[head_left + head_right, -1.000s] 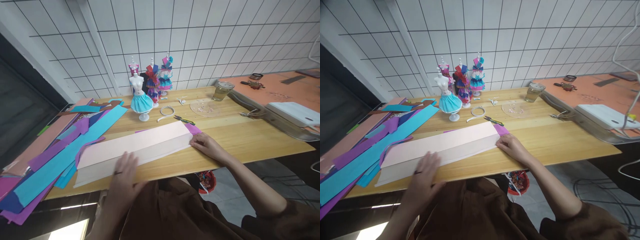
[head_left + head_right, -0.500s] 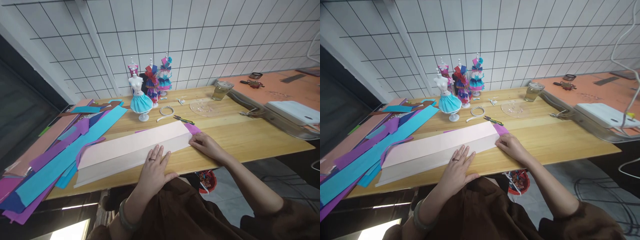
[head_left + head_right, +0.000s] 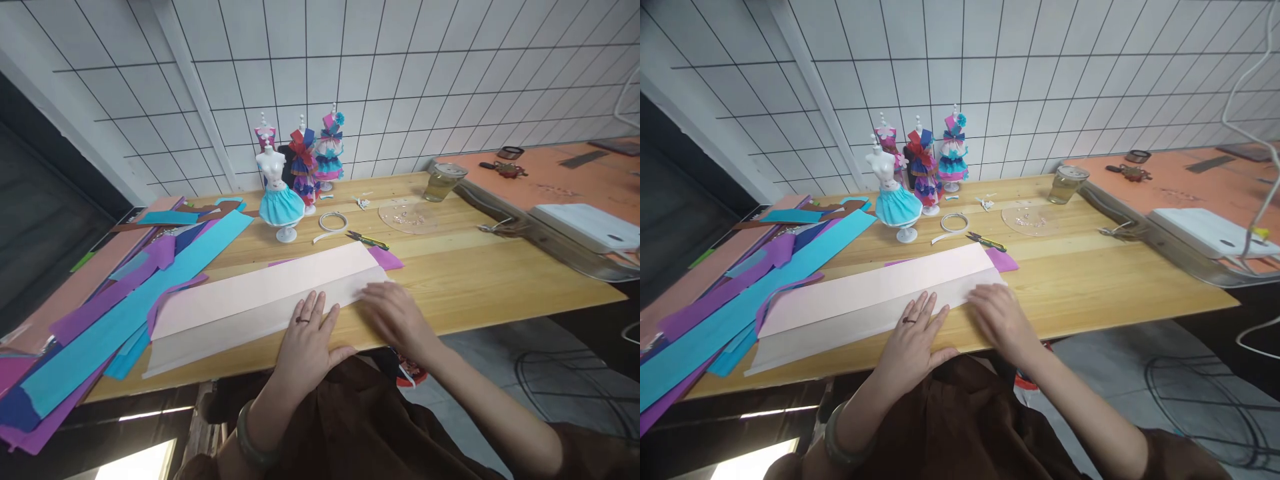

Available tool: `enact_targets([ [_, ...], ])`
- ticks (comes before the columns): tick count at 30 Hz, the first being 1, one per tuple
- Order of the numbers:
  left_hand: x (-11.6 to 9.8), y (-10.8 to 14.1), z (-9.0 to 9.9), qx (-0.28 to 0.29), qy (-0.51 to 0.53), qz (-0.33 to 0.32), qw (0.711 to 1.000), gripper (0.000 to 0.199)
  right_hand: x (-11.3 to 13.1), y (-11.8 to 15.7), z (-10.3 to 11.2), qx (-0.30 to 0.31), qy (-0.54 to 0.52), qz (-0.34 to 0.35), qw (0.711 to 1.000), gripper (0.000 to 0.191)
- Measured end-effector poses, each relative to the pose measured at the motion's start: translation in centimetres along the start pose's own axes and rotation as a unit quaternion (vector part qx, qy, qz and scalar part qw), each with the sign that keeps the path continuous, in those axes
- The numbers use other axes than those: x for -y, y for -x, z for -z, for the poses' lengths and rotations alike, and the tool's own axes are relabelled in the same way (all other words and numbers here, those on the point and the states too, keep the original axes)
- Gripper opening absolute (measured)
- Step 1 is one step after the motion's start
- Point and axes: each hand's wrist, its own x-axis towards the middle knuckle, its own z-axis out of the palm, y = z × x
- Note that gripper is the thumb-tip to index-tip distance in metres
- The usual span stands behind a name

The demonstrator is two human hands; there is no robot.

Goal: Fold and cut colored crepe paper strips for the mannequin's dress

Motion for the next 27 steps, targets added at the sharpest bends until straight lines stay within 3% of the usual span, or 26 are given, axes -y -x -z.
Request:
enact_targets([
  [3, -0.1, 0.0, 0.1, 0.003, 0.009, 0.003, 1.000, 0.071, 2.8, 0.2, -0.8, 0.067, -0.023, 0.059, 0.996, 0.046],
  [6, -0.1, 0.0, 0.2, 0.002, 0.012, 0.007, 1.000, 0.071, 3.6, 0.3, -1.2, 0.107, -0.013, 0.057, 0.993, 0.054],
  [19, -0.1, 0.0, 0.2, -0.005, 0.014, 0.004, 1.000, 0.069, -1.3, 2.3, 1.0, 0.173, 0.067, -0.021, 0.983, 0.061],
  [27, -0.1, 0.0, 0.2, 0.000, 0.011, 0.009, 1.000, 0.069, -2.8, 3.9, 1.0, 0.152, 0.101, -0.102, 0.978, 0.064],
])
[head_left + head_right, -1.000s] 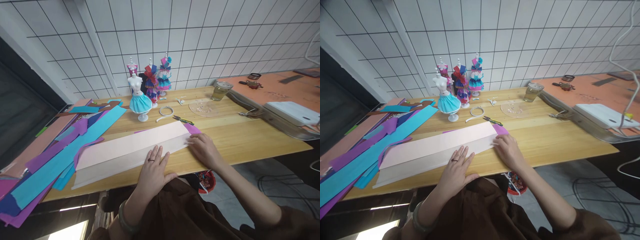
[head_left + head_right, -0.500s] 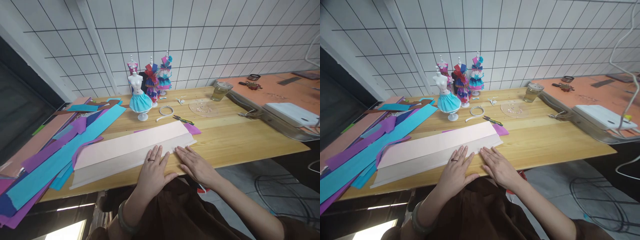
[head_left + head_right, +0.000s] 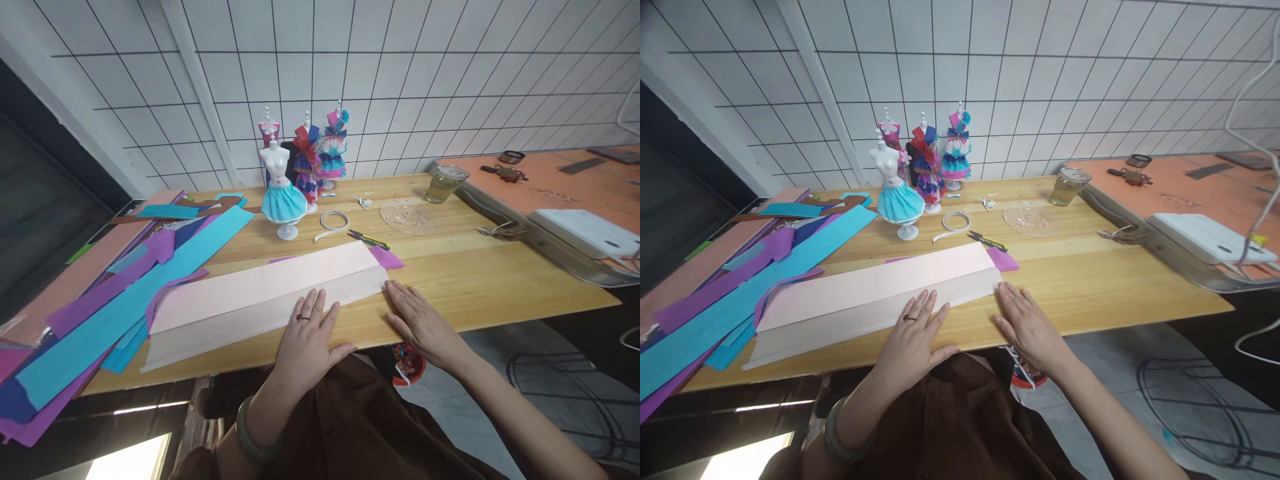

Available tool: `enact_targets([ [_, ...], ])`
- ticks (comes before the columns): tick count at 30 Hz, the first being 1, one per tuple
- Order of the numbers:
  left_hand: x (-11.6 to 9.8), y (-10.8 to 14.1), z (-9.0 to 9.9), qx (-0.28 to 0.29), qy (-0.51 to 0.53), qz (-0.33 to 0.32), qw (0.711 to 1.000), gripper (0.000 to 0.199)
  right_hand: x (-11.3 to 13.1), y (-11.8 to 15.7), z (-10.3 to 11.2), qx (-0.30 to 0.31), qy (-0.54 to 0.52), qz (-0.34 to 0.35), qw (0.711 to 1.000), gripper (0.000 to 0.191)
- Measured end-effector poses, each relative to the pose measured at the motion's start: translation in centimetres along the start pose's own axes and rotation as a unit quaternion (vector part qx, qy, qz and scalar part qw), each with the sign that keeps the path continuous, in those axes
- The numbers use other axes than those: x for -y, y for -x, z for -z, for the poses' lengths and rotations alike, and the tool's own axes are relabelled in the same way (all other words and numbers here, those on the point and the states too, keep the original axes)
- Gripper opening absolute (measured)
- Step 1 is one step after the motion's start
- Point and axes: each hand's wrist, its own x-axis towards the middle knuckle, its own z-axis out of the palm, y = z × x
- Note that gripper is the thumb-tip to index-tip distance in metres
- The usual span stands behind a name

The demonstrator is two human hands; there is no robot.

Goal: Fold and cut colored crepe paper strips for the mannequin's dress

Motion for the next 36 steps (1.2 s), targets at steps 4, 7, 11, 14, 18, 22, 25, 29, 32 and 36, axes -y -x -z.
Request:
enact_targets([
  [4, -0.1, 0.0, 0.0, 0.002, 0.001, 0.001, 1.000, 0.070, 1.8, -0.3, 0.3, -0.034, 0.008, -0.006, 0.999, 0.069],
  [7, -0.2, 0.1, 0.0, -0.001, 0.004, 0.001, 1.000, 0.072, 4.2, -1.0, 0.5, -0.026, -0.013, 0.055, 0.998, 0.069],
  [11, -0.4, 0.3, 0.3, -0.012, -0.002, 0.005, 1.000, 0.073, 6.1, -1.6, -0.3, -0.016, -0.027, 0.114, 0.993, 0.065],
  [14, -0.5, 0.4, 0.5, -0.014, -0.015, 0.001, 1.000, 0.074, 6.1, -1.6, -1.0, -0.029, -0.028, 0.112, 0.993, 0.063],
  [18, -0.1, 1.0, 0.9, -0.005, -0.021, 0.001, 1.000, 0.074, 5.9, -1.5, -1.3, -0.031, -0.024, 0.117, 0.992, 0.059],
  [22, 1.6, 2.6, 1.6, 0.013, -0.032, -0.004, 0.999, 0.076, 6.2, -1.5, -1.1, -0.023, -0.019, 0.115, 0.993, 0.058],
  [25, 3.6, 4.5, 2.4, 0.033, -0.048, 0.000, 0.998, 0.078, 6.3, -1.6, -1.1, -0.023, -0.015, 0.111, 0.993, 0.058],
  [29, 6.6, 7.3, 3.4, 0.050, -0.075, 0.012, 0.996, 0.077, 6.2, -1.6, -1.2, -0.027, -0.030, 0.100, 0.994, 0.060],
  [32, 8.5, 9.4, 4.0, 0.056, -0.095, 0.024, 0.994, 0.075, 6.0, -1.5, -1.2, -0.023, -0.034, 0.094, 0.995, 0.059],
  [36, 10.3, 11.8, 4.6, 0.054, -0.123, 0.040, 0.990, 0.073, 5.7, -1.3, -1.1, -0.012, -0.035, 0.086, 0.996, 0.058],
])
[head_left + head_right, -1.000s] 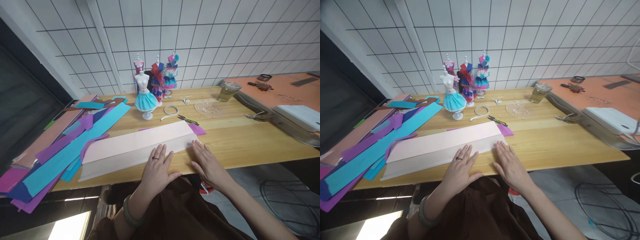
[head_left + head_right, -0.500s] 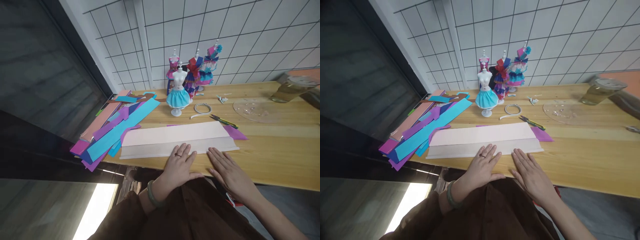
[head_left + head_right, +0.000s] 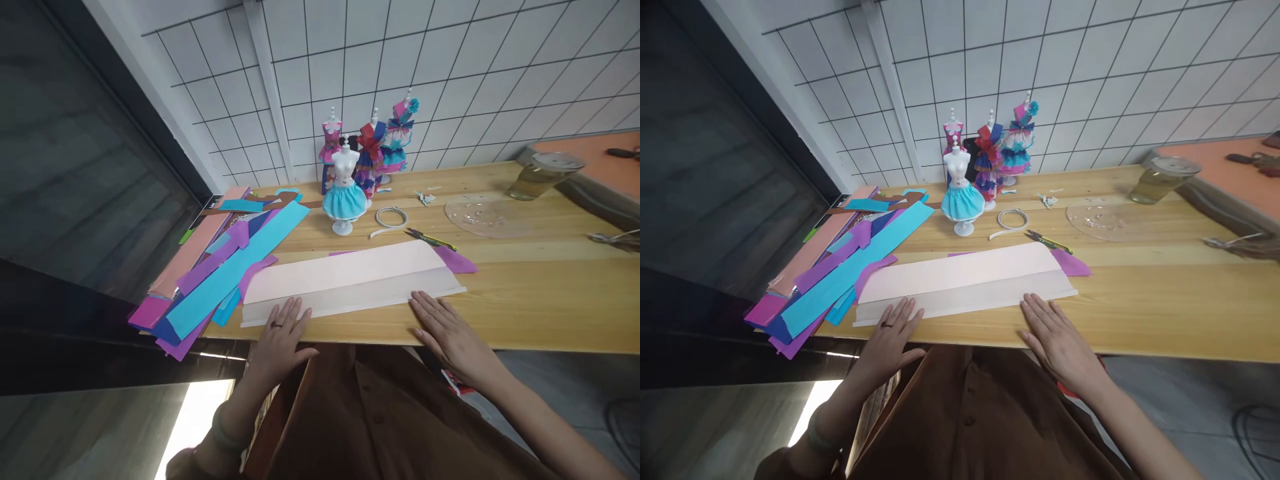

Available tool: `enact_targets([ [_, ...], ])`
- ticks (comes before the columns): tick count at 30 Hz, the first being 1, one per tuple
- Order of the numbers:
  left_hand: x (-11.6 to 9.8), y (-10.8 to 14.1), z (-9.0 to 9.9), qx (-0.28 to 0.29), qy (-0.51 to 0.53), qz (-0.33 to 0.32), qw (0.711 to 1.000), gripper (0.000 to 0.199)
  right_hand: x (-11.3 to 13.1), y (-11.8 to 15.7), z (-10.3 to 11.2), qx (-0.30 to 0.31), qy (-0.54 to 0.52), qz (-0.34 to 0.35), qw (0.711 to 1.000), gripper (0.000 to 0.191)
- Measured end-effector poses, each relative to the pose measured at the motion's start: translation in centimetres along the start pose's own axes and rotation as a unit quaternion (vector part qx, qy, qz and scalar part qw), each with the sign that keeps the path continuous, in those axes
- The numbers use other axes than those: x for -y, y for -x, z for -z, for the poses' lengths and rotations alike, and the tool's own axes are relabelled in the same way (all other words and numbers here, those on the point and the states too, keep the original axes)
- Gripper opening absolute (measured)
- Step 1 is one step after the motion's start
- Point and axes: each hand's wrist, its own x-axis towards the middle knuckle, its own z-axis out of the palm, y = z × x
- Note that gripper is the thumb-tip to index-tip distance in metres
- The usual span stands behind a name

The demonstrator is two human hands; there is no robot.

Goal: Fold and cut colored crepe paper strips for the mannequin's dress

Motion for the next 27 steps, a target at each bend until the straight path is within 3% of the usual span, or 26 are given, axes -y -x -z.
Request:
enact_targets([
  [6, 2.2, 2.3, 0.1, -0.012, 0.007, -0.002, 1.000, 0.071, 0.4, -0.1, 1.0, 0.011, -0.044, -0.025, 0.999, 0.054],
  [10, 3.8, 2.2, 0.4, -0.022, 0.065, -0.017, 0.997, 0.063, -0.5, -0.8, 2.2, 0.003, -0.104, -0.076, 0.992, 0.048],
  [14, 5.7, -0.5, 0.9, -0.074, 0.137, 0.033, 0.987, 0.041, -3.7, -3.2, 3.1, -0.075, -0.144, -0.177, 0.971, 0.041],
  [17, 7.2, -4.0, 0.9, -0.091, 0.159, 0.058, 0.981, 0.036, -6.3, -5.9, 3.3, -0.081, -0.153, -0.227, 0.958, 0.038],
  [19, 8.1, -6.4, 1.0, -0.064, 0.151, 0.076, 0.984, 0.038, -7.5, -7.6, 3.3, -0.047, -0.124, -0.267, 0.955, 0.036],
  [22, 9.0, -9.5, 1.3, 0.023, 0.131, 0.098, 0.986, 0.040, -8.2, -9.3, 3.0, -0.025, -0.086, -0.304, 0.948, 0.028],
  [27, 9.5, -12.5, 2.4, 0.116, 0.144, 0.103, 0.977, 0.040, -8.3, -10.0, 2.6, 0.010, -0.048, -0.367, 0.929, 0.020],
])
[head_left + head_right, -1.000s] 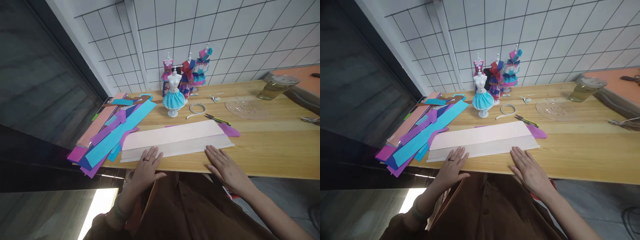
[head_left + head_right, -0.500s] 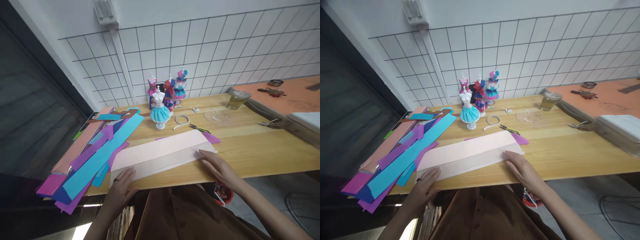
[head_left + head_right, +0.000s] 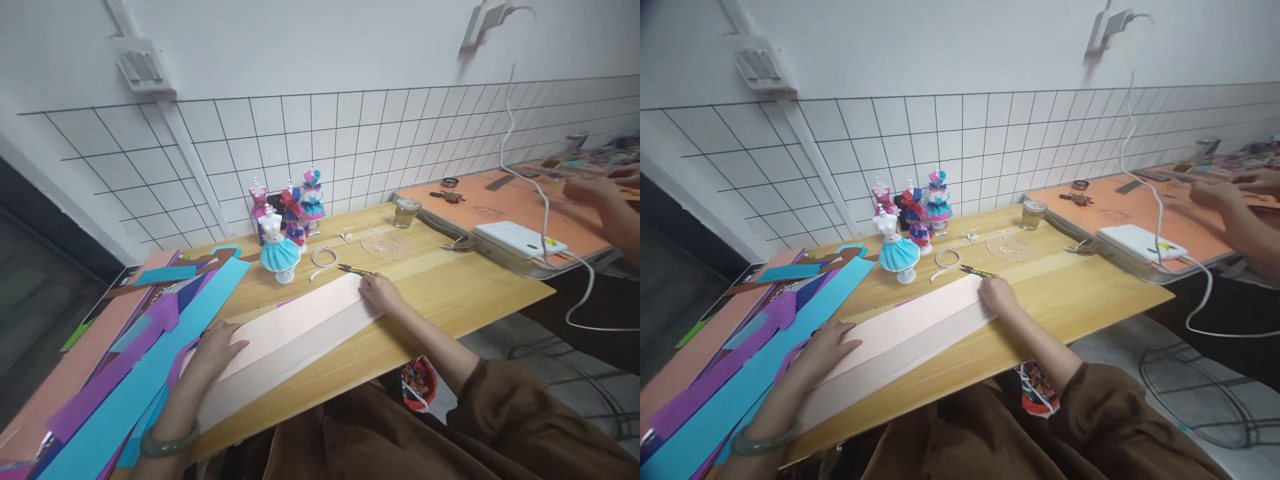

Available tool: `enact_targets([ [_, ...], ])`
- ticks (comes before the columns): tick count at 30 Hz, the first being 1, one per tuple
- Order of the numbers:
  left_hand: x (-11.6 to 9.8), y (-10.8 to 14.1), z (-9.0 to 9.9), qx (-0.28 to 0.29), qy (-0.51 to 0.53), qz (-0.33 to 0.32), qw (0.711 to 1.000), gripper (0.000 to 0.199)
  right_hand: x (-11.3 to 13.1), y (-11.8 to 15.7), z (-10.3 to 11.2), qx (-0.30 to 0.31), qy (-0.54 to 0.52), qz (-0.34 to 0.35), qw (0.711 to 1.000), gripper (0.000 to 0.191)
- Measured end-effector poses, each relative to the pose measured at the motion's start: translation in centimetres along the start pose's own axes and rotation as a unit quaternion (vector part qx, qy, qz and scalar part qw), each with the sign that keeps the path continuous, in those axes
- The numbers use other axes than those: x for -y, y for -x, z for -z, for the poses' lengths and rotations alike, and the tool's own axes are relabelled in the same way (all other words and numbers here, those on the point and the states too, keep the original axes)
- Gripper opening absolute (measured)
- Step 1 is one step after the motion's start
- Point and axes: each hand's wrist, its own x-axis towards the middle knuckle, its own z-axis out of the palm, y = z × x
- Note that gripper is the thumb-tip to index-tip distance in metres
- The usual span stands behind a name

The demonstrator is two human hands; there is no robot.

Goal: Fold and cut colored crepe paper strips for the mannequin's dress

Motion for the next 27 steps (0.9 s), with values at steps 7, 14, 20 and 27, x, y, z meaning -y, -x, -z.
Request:
enact_targets([
  [7, -0.6, -0.3, 1.1, 0.016, 0.031, 0.009, 0.999, 0.028, -0.3, -0.3, 0.2, 0.034, -0.014, -0.039, 0.999, 0.020],
  [14, -0.5, 1.0, 1.2, -0.007, 0.038, 0.080, 0.996, 0.054, -0.5, -0.3, 0.4, 0.047, -0.054, -0.042, 0.997, 0.015],
  [20, -0.2, 1.9, 2.2, 0.030, 0.001, 0.084, 0.996, 0.041, -0.6, -0.5, 0.4, 0.046, -0.120, -0.044, 0.991, 0.015],
  [27, 1.2, 2.9, 2.9, -0.027, 0.013, 0.098, 0.995, 0.036, -0.8, 0.2, 1.1, 0.046, -0.264, -0.030, 0.963, 0.024],
])
